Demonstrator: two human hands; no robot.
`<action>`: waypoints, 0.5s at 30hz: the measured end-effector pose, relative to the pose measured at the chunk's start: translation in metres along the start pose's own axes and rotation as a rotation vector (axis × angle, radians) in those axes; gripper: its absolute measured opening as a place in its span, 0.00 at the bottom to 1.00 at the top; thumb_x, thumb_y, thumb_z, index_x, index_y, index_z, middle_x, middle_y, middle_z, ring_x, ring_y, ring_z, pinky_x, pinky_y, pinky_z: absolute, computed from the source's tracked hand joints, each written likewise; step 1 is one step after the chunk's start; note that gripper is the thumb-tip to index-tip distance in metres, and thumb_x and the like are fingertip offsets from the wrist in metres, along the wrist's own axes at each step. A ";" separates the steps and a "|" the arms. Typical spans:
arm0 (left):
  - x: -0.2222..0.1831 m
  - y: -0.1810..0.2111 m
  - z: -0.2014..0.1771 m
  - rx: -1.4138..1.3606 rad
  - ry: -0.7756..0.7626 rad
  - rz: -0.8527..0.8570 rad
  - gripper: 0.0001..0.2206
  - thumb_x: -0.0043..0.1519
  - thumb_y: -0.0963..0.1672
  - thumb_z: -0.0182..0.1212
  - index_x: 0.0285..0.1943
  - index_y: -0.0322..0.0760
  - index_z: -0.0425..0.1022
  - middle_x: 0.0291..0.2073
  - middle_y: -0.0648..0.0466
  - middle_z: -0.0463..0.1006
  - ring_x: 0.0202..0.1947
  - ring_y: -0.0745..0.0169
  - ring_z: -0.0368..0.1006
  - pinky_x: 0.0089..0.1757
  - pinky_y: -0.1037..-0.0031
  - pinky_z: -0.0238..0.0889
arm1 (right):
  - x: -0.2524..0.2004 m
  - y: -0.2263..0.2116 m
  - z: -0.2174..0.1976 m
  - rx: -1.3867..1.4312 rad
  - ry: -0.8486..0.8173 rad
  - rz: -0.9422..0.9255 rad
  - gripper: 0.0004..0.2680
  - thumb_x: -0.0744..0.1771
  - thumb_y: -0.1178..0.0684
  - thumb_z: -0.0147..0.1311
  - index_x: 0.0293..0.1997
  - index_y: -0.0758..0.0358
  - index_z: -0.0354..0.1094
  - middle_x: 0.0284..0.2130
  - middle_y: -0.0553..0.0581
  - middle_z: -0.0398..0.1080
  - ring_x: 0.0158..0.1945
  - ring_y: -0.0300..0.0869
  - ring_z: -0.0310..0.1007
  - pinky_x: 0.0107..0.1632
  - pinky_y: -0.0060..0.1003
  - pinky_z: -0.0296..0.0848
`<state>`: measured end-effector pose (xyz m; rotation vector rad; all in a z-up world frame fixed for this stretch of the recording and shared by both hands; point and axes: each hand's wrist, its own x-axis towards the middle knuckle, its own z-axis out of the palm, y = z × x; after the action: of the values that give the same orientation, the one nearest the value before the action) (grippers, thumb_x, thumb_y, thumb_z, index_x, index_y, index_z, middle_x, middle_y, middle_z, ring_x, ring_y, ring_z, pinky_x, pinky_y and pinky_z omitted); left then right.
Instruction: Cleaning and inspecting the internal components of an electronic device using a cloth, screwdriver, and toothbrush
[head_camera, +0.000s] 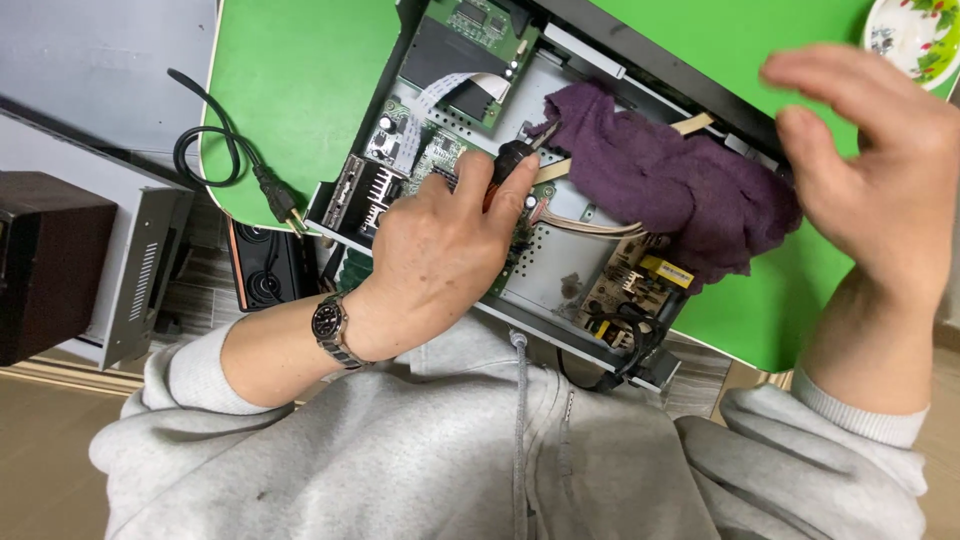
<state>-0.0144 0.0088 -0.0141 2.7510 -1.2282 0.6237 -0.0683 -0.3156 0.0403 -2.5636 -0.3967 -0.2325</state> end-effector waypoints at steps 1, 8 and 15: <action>0.000 0.001 -0.001 0.002 0.001 0.005 0.15 0.67 0.42 0.57 0.62 0.54 0.72 0.35 0.56 0.64 0.20 0.64 0.58 0.16 0.73 0.46 | 0.002 0.009 0.006 0.001 0.005 0.002 0.09 0.80 0.68 0.47 0.62 0.90 0.71 0.58 0.82 0.72 0.63 0.67 0.72 0.69 0.56 0.67; 0.019 0.009 -0.023 0.239 0.092 0.094 0.15 0.74 0.50 0.56 0.48 0.32 0.74 0.33 0.50 0.72 0.16 0.69 0.56 0.16 0.80 0.44 | 0.014 0.026 0.039 -0.010 -0.053 0.031 0.08 0.76 0.62 0.58 0.60 0.80 0.76 0.46 0.70 0.77 0.47 0.54 0.75 0.49 0.42 0.67; 0.018 0.002 -0.020 0.233 0.065 0.087 0.16 0.75 0.49 0.51 0.50 0.30 0.73 0.33 0.52 0.70 0.15 0.74 0.54 0.15 0.80 0.44 | 0.013 0.029 0.039 -0.016 -0.022 0.017 0.06 0.76 0.63 0.59 0.56 0.78 0.78 0.44 0.68 0.77 0.45 0.52 0.76 0.47 0.41 0.68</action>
<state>-0.0121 -0.0007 0.0113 2.8447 -1.3460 0.9113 -0.0431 -0.3151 -0.0035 -2.5862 -0.3826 -0.2025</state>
